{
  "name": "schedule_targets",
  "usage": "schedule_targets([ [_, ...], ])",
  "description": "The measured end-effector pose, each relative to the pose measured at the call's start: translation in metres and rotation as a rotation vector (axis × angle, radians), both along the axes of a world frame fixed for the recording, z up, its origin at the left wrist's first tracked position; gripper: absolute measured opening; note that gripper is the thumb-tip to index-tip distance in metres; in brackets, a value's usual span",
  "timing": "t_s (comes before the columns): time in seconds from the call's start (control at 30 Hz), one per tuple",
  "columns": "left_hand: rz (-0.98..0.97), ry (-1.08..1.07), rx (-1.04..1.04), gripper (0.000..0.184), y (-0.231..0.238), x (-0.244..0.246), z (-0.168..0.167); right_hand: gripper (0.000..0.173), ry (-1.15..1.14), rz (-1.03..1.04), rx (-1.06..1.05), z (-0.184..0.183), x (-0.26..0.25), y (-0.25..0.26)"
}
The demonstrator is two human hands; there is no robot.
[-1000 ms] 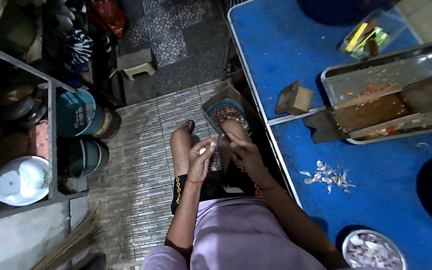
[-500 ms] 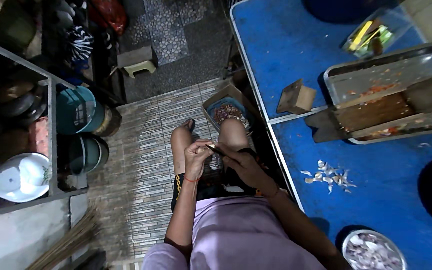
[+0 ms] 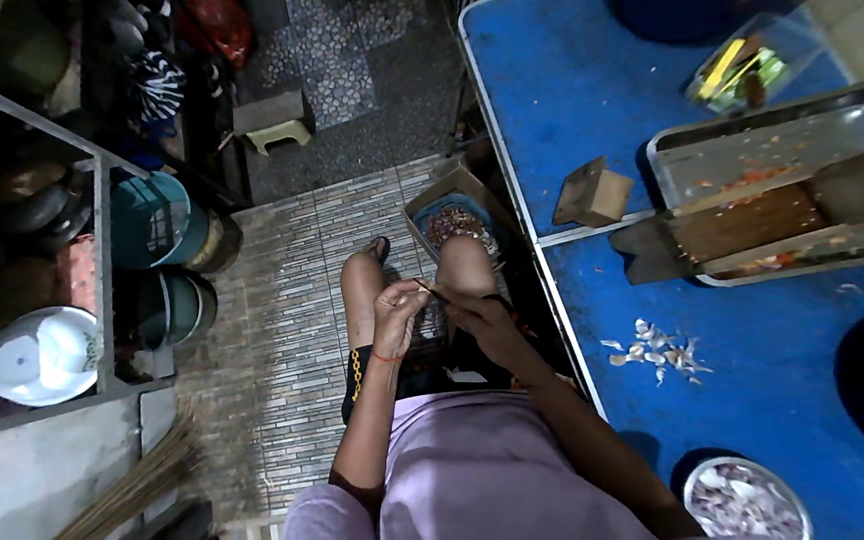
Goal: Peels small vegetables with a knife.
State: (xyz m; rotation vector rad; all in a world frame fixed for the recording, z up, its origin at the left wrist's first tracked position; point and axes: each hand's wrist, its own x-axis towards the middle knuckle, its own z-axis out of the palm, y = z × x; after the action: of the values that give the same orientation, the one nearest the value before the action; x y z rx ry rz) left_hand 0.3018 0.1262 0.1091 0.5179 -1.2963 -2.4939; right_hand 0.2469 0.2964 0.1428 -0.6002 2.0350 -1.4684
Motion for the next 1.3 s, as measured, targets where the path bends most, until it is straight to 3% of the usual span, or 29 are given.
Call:
schedule_targets([
  [0.17, -0.054, 0.006, 0.026, 0.019, -0.001, 0.000, 0.003, 0.037, -0.315, -0.090, -0.188, 0.002, -0.008, -0.003],
  [0.47, -0.073, 0.008, 0.154, 0.025, 0.004, -0.004, 0.007, 0.040, -0.249, -0.264, -0.286, -0.020, -0.021, 0.002],
  [0.6, -0.039, 0.017, 0.184, 0.025, 0.001, -0.003, 0.005, 0.042, -0.167, -0.332, -0.132, -0.034, -0.024, 0.002],
  [0.83, -0.041, -0.095, 0.171, 0.031, 0.009, -0.008, 0.006, 0.034, 0.077, -0.119, 0.351, -0.022, -0.028, -0.022],
  [1.0, -0.023, -0.284, 0.056, 0.027, 0.013, -0.014, -0.004, 0.030, 0.197, -0.181, 0.157, -0.037, -0.033, -0.023],
  [1.1, -0.029, -0.397, -0.070, 0.020, 0.020, -0.016, -0.005, 0.027, 0.305, -0.109, -0.039, -0.038, -0.026, -0.018],
  [1.2, -0.097, -0.408, -0.122, 0.020, 0.027, -0.018, -0.006, 0.033, 0.278, -0.048, -0.079, -0.028, -0.022, -0.007],
  [1.3, -0.198, -0.377, -0.123, 0.021, 0.033, -0.021, -0.005, 0.029, 0.283, -0.112, -0.037, -0.025, -0.024, 0.005],
])
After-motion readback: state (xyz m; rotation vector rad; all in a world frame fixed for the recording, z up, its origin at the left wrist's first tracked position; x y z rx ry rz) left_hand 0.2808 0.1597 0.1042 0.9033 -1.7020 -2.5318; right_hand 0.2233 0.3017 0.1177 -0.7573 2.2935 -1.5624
